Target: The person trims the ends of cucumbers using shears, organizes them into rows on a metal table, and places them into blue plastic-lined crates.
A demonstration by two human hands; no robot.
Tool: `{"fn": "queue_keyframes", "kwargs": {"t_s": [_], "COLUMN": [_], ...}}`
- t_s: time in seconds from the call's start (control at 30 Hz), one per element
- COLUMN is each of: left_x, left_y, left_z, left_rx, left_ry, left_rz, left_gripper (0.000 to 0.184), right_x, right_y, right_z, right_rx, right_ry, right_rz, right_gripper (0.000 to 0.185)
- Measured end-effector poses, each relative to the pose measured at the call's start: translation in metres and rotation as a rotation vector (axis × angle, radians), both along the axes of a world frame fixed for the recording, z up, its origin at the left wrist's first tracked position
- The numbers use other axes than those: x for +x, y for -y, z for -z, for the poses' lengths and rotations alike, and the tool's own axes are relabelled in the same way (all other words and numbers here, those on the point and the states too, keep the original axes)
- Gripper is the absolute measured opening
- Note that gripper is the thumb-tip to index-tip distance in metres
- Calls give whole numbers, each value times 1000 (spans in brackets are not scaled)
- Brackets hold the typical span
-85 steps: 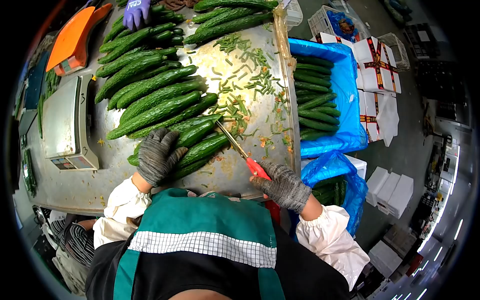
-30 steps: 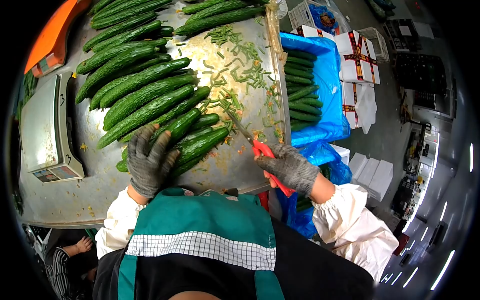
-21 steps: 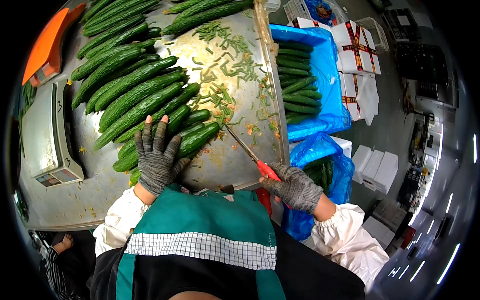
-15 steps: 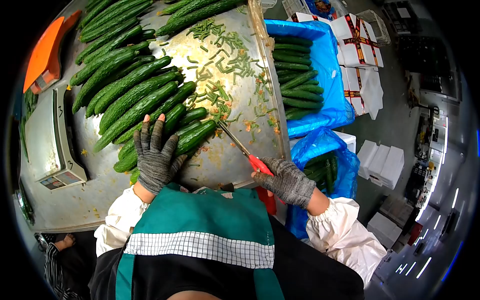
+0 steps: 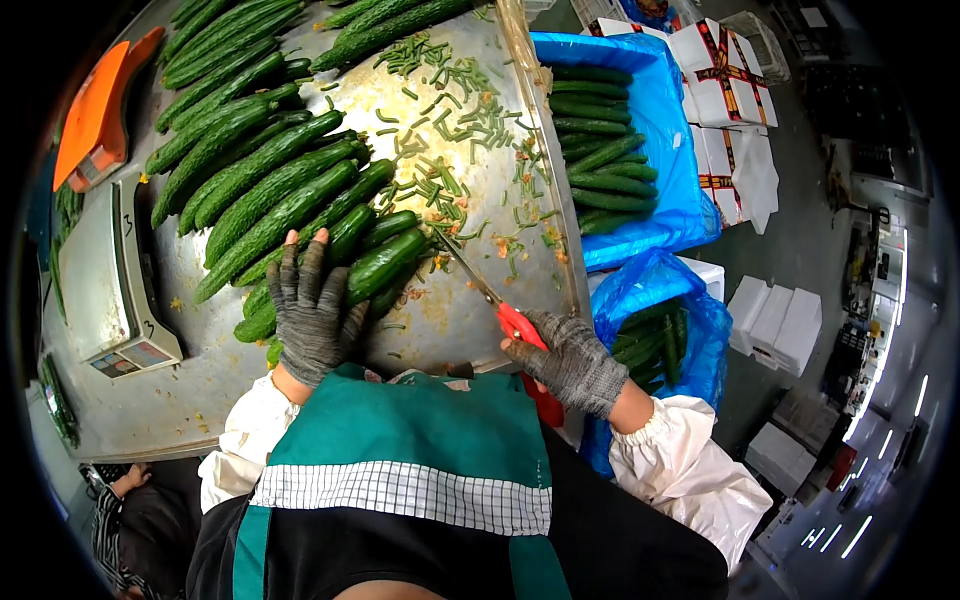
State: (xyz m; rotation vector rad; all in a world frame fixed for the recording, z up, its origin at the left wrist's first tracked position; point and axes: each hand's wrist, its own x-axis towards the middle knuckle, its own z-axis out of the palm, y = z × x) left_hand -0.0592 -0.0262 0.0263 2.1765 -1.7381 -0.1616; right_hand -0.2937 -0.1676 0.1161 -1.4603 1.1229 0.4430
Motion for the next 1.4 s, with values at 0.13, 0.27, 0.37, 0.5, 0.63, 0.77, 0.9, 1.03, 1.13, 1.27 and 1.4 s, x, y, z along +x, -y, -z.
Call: {"fn": "queue_keyframes", "kwargs": {"t_s": [0.13, 0.27, 0.37, 0.5, 0.63, 0.77, 0.9, 1.03, 1.13, 1.27, 1.4], "left_x": [10, 20, 24, 21, 18, 18, 18, 18, 17, 17, 18], "left_y": [-4, -6, -7, -8, -9, -10, -9, -10, -9, -10, -10], "left_z": [-3, -2, 2, 7, 9, 10, 9, 10, 9, 7, 9], "left_rx": [-95, -108, -112, -122, -111, -104, -97, -101, -96, -84, -86], "left_ry": [-7, 93, 100, 75, 46, 40, 23, 10, 19, 19, 2], "left_rz": [-108, -104, -104, -103, -101, -98, -100, -98, -100, -107, -101], "left_gripper": [42, 46, 49, 50, 49, 50, 50, 50, 50, 52, 49], "right_x": [-12, -9, -8, -3, 6, 5, 8, 18, 19, 7, 7], "right_y": [-5, -12, -14, -15, -17, -17, -19, -21, -23, -25, -20], "right_z": [3, 6, 12, 18, 22, 35, 39, 29, 27, 29, 9], "right_rx": [7, 41, 104, 107, 109, 92, 90, -57, -193, -251, -4], "right_ry": [-7, 1, -25, -43, -22, 5, -23, -59, -47, -49, -115], "right_rz": [-40, -50, -2, -34, 4, -49, -36, -113, -206, -241, -145], "right_gripper": [33, 36, 38, 37, 36, 38, 38, 40, 42, 41, 39]}}
